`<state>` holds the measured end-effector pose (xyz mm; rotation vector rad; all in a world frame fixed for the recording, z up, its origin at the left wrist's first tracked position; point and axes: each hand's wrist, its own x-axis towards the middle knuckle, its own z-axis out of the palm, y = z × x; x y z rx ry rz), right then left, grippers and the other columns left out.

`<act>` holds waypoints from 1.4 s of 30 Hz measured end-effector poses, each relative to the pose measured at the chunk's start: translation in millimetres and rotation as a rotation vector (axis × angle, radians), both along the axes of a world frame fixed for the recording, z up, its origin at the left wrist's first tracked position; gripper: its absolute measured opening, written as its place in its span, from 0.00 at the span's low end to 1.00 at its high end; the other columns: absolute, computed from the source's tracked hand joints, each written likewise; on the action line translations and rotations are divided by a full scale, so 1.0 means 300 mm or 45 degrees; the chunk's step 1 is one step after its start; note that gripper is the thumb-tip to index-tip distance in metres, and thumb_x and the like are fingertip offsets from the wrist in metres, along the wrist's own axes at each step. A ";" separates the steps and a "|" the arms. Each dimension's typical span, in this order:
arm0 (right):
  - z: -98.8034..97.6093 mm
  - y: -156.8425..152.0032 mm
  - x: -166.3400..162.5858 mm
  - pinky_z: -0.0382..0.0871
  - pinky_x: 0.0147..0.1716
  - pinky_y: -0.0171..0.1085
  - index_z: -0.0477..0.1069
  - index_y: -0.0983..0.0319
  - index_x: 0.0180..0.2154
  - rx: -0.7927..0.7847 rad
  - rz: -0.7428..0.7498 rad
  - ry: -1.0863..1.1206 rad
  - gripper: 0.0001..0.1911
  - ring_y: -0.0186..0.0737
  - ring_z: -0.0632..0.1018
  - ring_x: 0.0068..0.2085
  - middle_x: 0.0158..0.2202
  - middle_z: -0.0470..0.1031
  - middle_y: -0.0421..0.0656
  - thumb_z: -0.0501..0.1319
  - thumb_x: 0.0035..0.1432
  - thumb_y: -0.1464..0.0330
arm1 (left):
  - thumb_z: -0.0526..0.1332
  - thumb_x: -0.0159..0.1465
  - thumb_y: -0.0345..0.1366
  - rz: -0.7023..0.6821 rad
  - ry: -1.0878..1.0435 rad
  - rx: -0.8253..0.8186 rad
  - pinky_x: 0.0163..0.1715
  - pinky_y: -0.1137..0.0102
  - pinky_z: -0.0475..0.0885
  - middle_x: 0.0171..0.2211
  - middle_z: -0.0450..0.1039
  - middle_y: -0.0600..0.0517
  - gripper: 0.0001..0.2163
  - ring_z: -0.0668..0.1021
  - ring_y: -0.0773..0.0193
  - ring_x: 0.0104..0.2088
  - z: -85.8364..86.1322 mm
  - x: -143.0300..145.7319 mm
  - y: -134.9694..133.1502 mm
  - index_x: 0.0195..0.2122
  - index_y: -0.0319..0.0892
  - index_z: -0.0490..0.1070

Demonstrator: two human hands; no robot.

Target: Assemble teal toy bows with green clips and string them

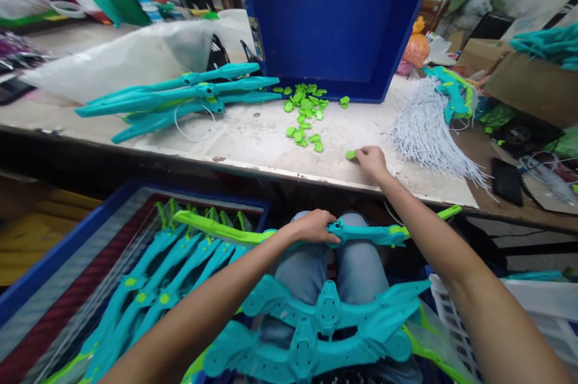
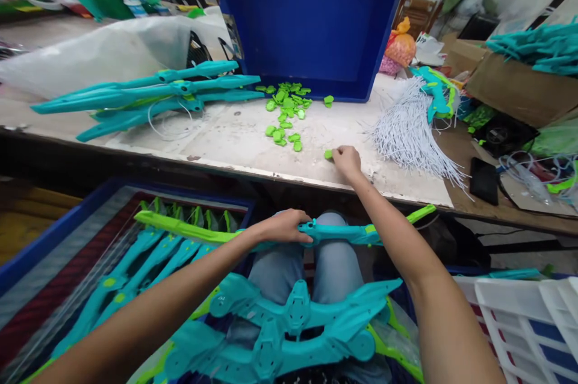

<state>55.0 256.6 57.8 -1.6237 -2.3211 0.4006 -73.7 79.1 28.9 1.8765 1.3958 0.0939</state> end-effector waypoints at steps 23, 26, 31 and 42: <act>-0.111 -0.454 0.261 0.68 0.44 0.46 0.74 0.60 0.42 0.151 1.008 0.245 0.12 0.47 0.74 0.46 0.45 0.78 0.48 0.57 0.63 0.62 | 0.67 0.50 0.50 0.136 -0.623 -0.456 0.34 0.70 0.65 0.29 0.75 0.52 0.21 0.71 0.63 0.32 -0.113 -0.041 0.098 0.36 0.36 0.78; -0.193 -0.555 0.292 0.69 0.43 0.48 0.75 0.59 0.43 0.157 0.970 0.185 0.12 0.48 0.74 0.46 0.46 0.78 0.49 0.55 0.64 0.63 | 0.65 0.52 0.50 0.150 -0.658 -0.473 0.35 0.71 0.64 0.29 0.75 0.53 0.21 0.71 0.63 0.32 -0.123 -0.033 0.098 0.37 0.36 0.79; -0.243 -0.556 0.282 0.68 0.47 0.49 0.76 0.58 0.43 0.180 0.937 0.241 0.12 0.48 0.73 0.48 0.48 0.76 0.50 0.55 0.64 0.65 | 0.62 0.55 0.52 0.190 -0.669 -0.417 0.35 0.71 0.64 0.27 0.74 0.53 0.21 0.69 0.64 0.31 -0.135 -0.025 0.093 0.34 0.37 0.78; -0.241 -0.543 0.230 0.59 0.49 0.52 0.64 0.56 0.57 -0.270 0.384 0.048 0.39 0.55 0.68 0.54 0.51 0.72 0.49 0.71 0.43 0.56 | 0.63 0.50 0.54 0.047 -0.367 -0.095 0.26 0.72 0.57 0.22 0.65 0.56 0.21 0.66 0.66 0.26 -0.125 -0.001 0.066 0.29 0.36 0.74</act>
